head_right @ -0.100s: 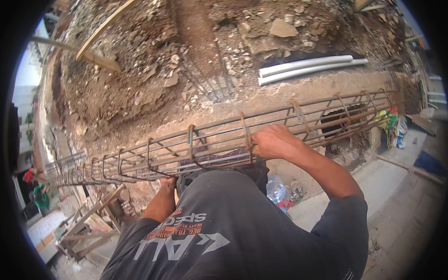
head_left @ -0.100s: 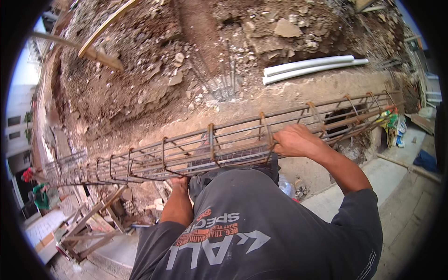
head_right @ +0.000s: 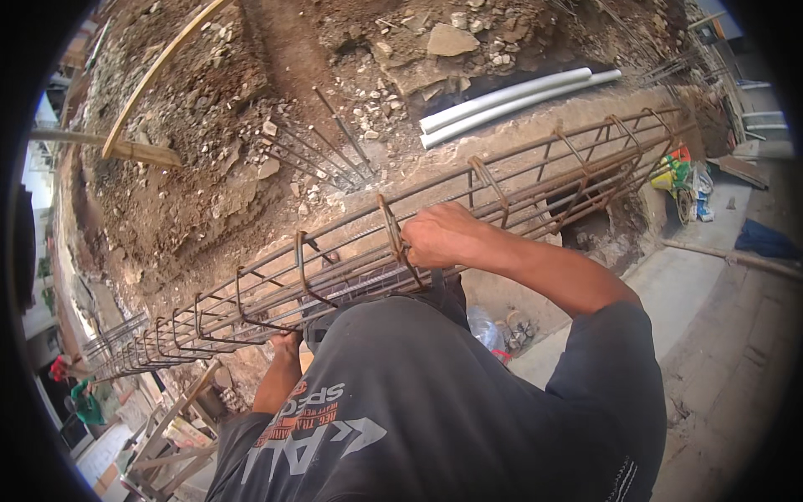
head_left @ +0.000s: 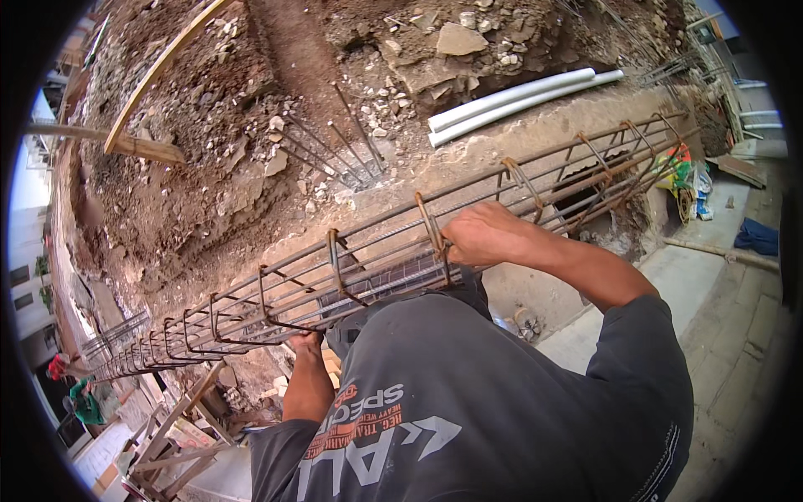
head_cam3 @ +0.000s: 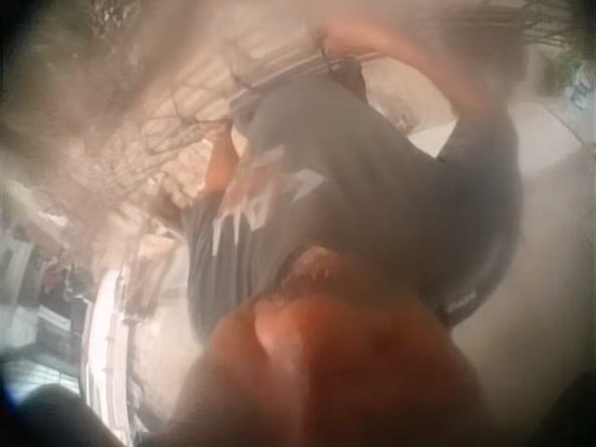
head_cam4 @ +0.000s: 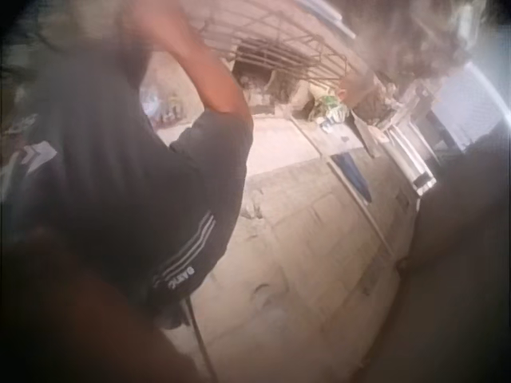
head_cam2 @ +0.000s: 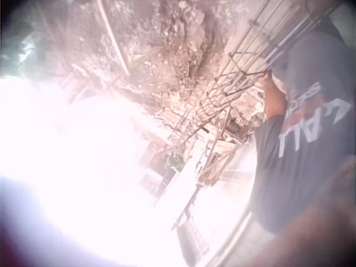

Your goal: The person lifts and positions a long steel rebar cage into a foundation trench. They adjust the cage's placement and later work with another person to lower a second cage into the trench.

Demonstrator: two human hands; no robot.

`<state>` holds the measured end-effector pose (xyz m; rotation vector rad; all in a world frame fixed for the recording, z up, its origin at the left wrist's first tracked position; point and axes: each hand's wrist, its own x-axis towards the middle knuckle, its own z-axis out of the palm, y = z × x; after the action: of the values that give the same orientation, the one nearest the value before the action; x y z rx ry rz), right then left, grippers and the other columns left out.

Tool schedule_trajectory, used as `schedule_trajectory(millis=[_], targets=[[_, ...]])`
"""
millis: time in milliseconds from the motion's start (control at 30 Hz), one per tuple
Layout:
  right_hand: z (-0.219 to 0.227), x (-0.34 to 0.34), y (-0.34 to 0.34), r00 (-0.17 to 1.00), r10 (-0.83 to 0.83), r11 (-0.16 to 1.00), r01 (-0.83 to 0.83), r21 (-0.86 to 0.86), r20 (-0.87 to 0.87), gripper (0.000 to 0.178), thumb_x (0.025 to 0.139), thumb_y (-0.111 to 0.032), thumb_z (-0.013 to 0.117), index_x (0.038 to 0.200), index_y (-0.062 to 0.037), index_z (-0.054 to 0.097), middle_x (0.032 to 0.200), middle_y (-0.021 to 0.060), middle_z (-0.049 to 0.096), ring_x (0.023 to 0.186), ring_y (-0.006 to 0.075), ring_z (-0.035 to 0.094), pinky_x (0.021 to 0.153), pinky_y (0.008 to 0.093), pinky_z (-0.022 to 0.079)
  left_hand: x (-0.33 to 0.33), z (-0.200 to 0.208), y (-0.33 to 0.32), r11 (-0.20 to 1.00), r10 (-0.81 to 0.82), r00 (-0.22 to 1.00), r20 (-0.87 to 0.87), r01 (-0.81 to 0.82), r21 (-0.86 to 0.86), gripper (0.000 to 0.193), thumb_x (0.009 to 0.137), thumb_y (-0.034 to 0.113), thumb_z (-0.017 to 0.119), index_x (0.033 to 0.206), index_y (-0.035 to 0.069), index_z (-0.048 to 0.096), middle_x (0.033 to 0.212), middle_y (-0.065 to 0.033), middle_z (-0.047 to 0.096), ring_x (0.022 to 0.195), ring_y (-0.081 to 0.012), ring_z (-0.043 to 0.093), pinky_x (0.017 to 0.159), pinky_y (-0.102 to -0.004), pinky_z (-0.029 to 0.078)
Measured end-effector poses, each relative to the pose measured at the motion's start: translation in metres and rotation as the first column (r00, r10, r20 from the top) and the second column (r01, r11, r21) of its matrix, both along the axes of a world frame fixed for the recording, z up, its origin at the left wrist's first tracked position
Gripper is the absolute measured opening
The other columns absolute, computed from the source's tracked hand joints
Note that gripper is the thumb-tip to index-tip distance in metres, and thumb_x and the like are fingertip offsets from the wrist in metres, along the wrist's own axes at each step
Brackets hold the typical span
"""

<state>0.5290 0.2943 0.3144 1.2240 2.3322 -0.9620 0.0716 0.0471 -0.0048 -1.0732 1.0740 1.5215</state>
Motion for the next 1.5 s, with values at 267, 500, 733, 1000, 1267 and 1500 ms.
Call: schedule_trajectory(millis=[267,500,733,1000,1267,1500], targets=[[0.037,0.13,0.026,0.996,-0.007,0.998,0.002,0.062,0.086,0.026,0.072,-0.017,0.056,0.084,-0.0001,0.072,0.085,0.0227,0.069,0.087,0.0382,0.068,0.079,0.0452,0.053,0.097,-0.031,0.009,0.961,-0.265,0.944,-0.196,0.274,0.024,0.021,0.08,0.015,0.043,0.06,0.013,0.039,0.052,-0.0019,0.036,0.047,-0.0168,0.033,0.046,-0.0322,0.032],[0.033,0.213,0.06,0.995,-0.024,0.998,0.019,0.055,0.095,0.028,0.08,-0.025,0.058,0.085,-0.0011,0.072,0.085,0.0222,0.069,0.086,0.0387,0.068,0.078,0.0456,0.053,0.18,-0.077,0.024,0.989,-0.132,0.982,-0.132,0.121,-0.091,0.032,0.086,0.022,0.05,0.056,0.017,0.041,0.042,0.0008,0.036,0.033,-0.0118,0.032,0.033,-0.0255,0.03],[0.013,0.276,0.123,0.988,0.006,1.0,-0.009,0.021,0.154,0.03,0.079,-0.028,0.059,0.085,-0.0018,0.071,0.085,0.0234,0.068,0.086,0.0391,0.067,0.079,0.0474,0.052,0.29,-0.021,0.09,0.977,-0.049,0.997,0.052,0.037,0.211,0.029,0.083,0.012,0.04,0.055,0.016,0.038,0.04,0.0015,0.031,0.033,-0.0111,0.031,0.045,-0.0353,0.043],[0.022,0.285,0.161,0.981,0.009,1.0,-0.007,-0.012,0.196,0.028,0.075,-0.026,0.06,0.086,-0.0026,0.071,0.082,0.0236,0.067,0.084,0.0406,0.065,0.078,0.0489,0.051,0.352,0.032,0.159,0.987,0.095,0.995,-0.018,-0.097,-0.128,0.049,0.098,0.047,0.039,0.058,0.021,0.04,0.041,0.007,0.033,0.033,-0.0078,0.03,0.034,-0.0218,0.028],[0.024,0.262,0.175,0.959,0.081,0.992,-0.052,-0.112,0.273,0.028,0.074,-0.024,0.06,0.084,0.0002,0.07,0.079,0.0259,0.066,0.082,0.0413,0.065,0.077,0.0486,0.051,0.344,0.009,0.139,0.986,0.164,0.986,0.014,-0.164,0.022,0.047,0.099,0.046,0.04,0.06,0.019,0.042,0.044,0.0042,0.035,0.036,-0.0102,0.033,0.04,-0.0251,0.034],[0.048,0.263,0.152,0.935,0.025,0.996,0.009,-0.094,0.355,0.027,0.073,-0.025,0.062,0.084,-0.0023,0.072,0.082,0.0253,0.066,0.082,0.042,0.065,0.077,0.0481,0.051,0.345,-0.041,0.156,0.996,0.084,0.996,0.027,-0.085,0.038,0.052,0.097,0.05,0.04,0.127,0.011,0.055,0.124,-0.0103,0.059,0.11,-0.0327,0.057,0.097,-0.0575,0.046]])
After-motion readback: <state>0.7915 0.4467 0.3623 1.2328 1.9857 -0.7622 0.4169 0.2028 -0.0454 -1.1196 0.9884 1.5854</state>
